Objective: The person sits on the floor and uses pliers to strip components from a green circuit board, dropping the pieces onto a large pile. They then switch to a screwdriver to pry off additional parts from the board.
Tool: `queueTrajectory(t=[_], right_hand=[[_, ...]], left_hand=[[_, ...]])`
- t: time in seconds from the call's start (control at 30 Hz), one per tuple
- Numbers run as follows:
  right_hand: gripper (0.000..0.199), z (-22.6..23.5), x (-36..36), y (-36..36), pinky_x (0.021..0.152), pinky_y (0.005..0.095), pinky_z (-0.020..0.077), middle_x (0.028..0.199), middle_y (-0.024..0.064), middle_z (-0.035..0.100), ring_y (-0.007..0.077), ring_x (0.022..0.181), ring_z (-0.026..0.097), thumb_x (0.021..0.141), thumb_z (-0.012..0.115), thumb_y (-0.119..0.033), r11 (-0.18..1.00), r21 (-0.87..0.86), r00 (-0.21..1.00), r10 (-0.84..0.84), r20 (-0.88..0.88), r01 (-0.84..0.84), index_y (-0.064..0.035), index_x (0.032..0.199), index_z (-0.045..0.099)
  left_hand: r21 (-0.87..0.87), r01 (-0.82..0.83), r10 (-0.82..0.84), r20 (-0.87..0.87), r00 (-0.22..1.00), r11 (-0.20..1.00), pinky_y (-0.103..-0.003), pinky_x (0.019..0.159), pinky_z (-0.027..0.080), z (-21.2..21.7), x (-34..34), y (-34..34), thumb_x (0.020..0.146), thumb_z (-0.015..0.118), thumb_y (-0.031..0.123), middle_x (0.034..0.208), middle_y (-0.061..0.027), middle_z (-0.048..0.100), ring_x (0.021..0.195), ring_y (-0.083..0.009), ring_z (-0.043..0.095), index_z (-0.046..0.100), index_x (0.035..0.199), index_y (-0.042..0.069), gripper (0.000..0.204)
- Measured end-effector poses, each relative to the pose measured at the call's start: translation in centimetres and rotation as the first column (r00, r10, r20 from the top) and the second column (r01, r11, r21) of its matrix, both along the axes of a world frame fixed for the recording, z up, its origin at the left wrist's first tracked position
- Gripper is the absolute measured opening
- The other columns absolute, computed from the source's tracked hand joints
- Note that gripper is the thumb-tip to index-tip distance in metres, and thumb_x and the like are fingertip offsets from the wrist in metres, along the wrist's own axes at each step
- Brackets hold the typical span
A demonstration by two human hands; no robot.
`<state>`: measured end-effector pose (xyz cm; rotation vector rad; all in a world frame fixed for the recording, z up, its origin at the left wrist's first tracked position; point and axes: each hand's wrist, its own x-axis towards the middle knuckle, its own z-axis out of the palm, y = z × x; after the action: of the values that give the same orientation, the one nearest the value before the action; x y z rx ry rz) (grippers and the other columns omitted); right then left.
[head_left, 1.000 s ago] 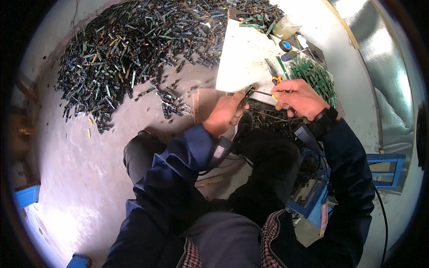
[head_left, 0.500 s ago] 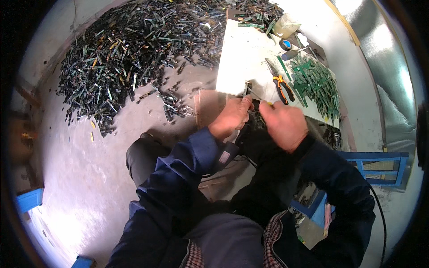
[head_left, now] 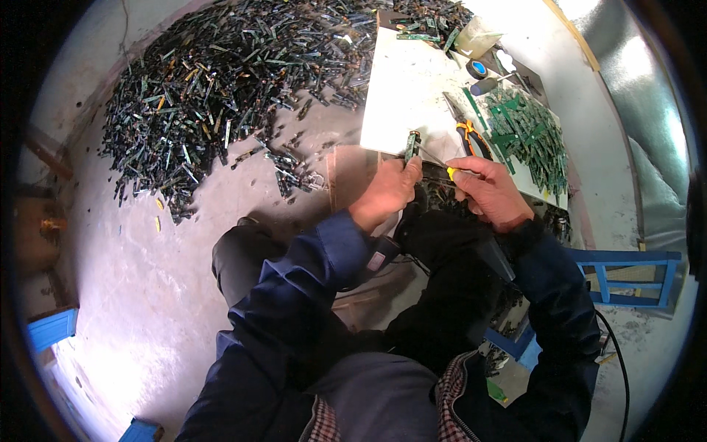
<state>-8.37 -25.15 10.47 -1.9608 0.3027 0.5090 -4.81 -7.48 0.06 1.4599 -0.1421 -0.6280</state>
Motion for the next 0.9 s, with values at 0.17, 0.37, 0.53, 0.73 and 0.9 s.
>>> queueTrajectory(t=[0.17,0.37,0.53,0.73,0.9], right_hand=[[0.026,-1.8,-0.8,1.7,0.049,0.0358,0.0451,0.075,0.0141,0.063,0.0261,0.055,0.059,0.084,0.059,-0.010,0.619,-0.779,0.670,0.621,0.407,-0.101,-0.0061,0.110,0.060],[0.027,-2.3,-2.2,2.0,0.049,0.0355,0.0459,0.070,0.0111,0.061,0.0238,0.059,0.060,0.085,0.057,-0.012,0.640,-0.768,0.653,0.575,0.493,0.016,-0.0074,0.111,0.060],[0.026,2.0,0.6,1.3,0.039,0.0224,0.0310,0.067,-0.0001,0.054,0.0068,0.047,0.043,0.090,0.056,-0.017,0.981,0.099,0.971,-0.148,-0.187,0.168,-0.0107,0.115,0.060],[0.026,1.6,1.0,0.6,0.037,0.0198,0.0252,0.066,-0.0017,0.053,0.0041,0.043,0.037,0.090,0.056,-0.018,0.956,0.168,0.949,-0.195,-0.250,0.240,-0.0115,0.115,0.060],[0.025,-1.1,1.0,0.6,0.041,0.0318,0.0395,0.059,0.0029,0.054,0.0147,0.044,0.051,0.088,0.058,-0.017,0.951,-0.283,0.922,0.220,0.318,-0.129,-0.0073,0.111,0.060]], left_hand=[[-0.016,0.000,0.001,0.071,0.998,1.000,-0.027,0.042,0.033,-1.2,0.2,0.0,0.096,0.040,0.040,0.057,-0.0006,0.043,0.046,-0.0103,0.040,0.056,0.083,-0.001,0.046],[0.052,0.011,-0.011,0.001,1.000,0.999,-0.027,0.043,0.034,-0.5,0.5,-0.2,0.096,0.041,0.041,0.057,-0.0016,0.045,0.047,-0.0104,0.041,0.056,0.082,-0.001,0.047],[0.112,-0.042,0.030,0.114,0.993,0.993,-0.033,0.047,0.038,-1.8,0.5,-0.3,0.095,0.044,0.040,0.057,-0.0067,0.049,0.049,-0.0163,0.047,0.057,0.076,-0.004,0.049],[0.307,-0.250,0.100,0.431,0.897,0.918,-0.049,0.055,0.045,-1.5,-0.3,-1.7,0.094,0.047,0.034,0.066,-0.0288,0.056,0.064,-0.0445,0.057,0.058,0.073,-0.006,0.047],[0.325,-0.269,0.054,0.542,0.838,0.907,-0.052,0.055,0.045,-2.2,-0.5,-2.2,0.095,0.047,0.032,0.065,-0.0308,0.055,0.064,-0.0479,0.057,0.057,0.071,-0.005,0.045]])
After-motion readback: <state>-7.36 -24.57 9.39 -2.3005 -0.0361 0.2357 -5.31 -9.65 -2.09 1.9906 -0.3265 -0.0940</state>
